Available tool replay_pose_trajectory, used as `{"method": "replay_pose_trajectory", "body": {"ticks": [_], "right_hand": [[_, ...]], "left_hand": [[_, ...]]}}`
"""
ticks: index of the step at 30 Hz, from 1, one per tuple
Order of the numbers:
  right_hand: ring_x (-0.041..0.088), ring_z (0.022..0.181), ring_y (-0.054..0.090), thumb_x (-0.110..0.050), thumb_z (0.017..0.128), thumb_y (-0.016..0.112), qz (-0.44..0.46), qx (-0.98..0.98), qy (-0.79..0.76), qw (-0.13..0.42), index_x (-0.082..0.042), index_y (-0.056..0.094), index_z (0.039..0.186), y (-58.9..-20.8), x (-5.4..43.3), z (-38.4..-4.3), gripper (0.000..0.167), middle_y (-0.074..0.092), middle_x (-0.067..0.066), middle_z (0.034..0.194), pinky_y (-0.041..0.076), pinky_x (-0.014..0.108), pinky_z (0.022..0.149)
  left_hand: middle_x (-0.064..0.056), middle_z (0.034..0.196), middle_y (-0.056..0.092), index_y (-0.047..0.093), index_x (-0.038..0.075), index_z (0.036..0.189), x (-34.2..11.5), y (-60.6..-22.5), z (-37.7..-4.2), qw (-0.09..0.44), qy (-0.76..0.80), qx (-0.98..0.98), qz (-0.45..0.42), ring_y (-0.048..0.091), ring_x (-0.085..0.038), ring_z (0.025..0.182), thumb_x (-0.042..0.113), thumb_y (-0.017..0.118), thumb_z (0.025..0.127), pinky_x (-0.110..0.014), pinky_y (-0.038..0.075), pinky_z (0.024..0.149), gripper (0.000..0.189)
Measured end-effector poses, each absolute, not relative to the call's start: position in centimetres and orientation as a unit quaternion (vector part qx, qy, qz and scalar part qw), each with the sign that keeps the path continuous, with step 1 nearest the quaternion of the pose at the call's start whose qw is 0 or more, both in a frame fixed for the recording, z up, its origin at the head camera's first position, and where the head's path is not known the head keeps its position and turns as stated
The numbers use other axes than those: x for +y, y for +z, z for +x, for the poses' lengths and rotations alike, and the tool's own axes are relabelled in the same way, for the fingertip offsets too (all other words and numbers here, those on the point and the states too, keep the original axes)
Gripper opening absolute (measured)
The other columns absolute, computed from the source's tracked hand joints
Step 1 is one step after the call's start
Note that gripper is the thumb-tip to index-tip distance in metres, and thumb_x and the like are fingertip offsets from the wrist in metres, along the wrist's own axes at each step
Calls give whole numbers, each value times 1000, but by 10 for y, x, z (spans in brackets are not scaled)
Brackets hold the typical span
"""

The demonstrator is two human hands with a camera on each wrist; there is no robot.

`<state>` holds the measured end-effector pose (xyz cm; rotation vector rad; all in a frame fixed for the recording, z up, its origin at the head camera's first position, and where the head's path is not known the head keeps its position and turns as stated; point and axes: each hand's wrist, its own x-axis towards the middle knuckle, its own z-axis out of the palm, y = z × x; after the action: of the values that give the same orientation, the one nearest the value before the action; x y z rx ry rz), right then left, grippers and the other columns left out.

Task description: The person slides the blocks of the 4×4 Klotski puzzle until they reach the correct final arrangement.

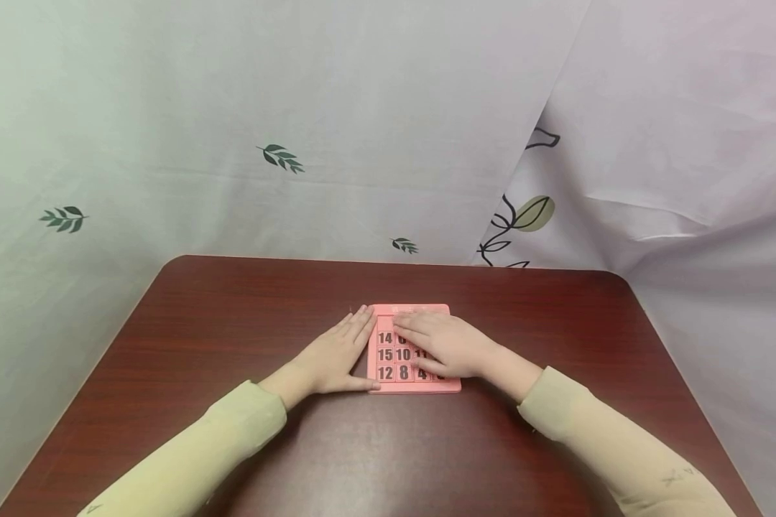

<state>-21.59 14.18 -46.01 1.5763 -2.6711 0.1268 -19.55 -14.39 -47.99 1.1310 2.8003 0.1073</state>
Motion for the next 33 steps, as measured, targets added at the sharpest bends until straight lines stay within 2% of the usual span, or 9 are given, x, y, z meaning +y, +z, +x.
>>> {"method": "replay_pose_trajectory", "body": {"ticks": [9,15,24,33], "right_hand": [[23,155,46,-40,106,58,535,-844,26,-1,-9,48,160,-465,127,-205,63,49,7,166,37,41,130],[24,155,47,-41,107,57,521,-853,12,-1,-9,48,160,-464,125,-214,62,50,7,165,38,42,129],[27,158,42,-43,108,55,493,-869,36,-36,-8,46,161,-461,120,-224,64,46,8,168,32,45,132],[26,156,45,-41,107,57,508,-860,41,-14,-8,49,160,-462,122,-217,62,49,8,166,35,45,131]], "left_hand": [[-26,177,11,18,-8,166,-144,-480,-196,56,30,924,377,13,-38,166,75,60,93,-48,21,136,118],[-26,177,11,18,-8,166,-145,-480,-196,57,30,924,377,12,-38,166,75,60,93,-49,21,136,118],[-26,177,11,19,-8,166,-145,-480,-196,59,29,925,375,12,-38,166,77,59,93,-49,22,136,119],[-25,177,10,19,-8,166,-145,-481,-196,60,29,924,375,12,-38,167,77,59,93,-48,21,136,119]]}}
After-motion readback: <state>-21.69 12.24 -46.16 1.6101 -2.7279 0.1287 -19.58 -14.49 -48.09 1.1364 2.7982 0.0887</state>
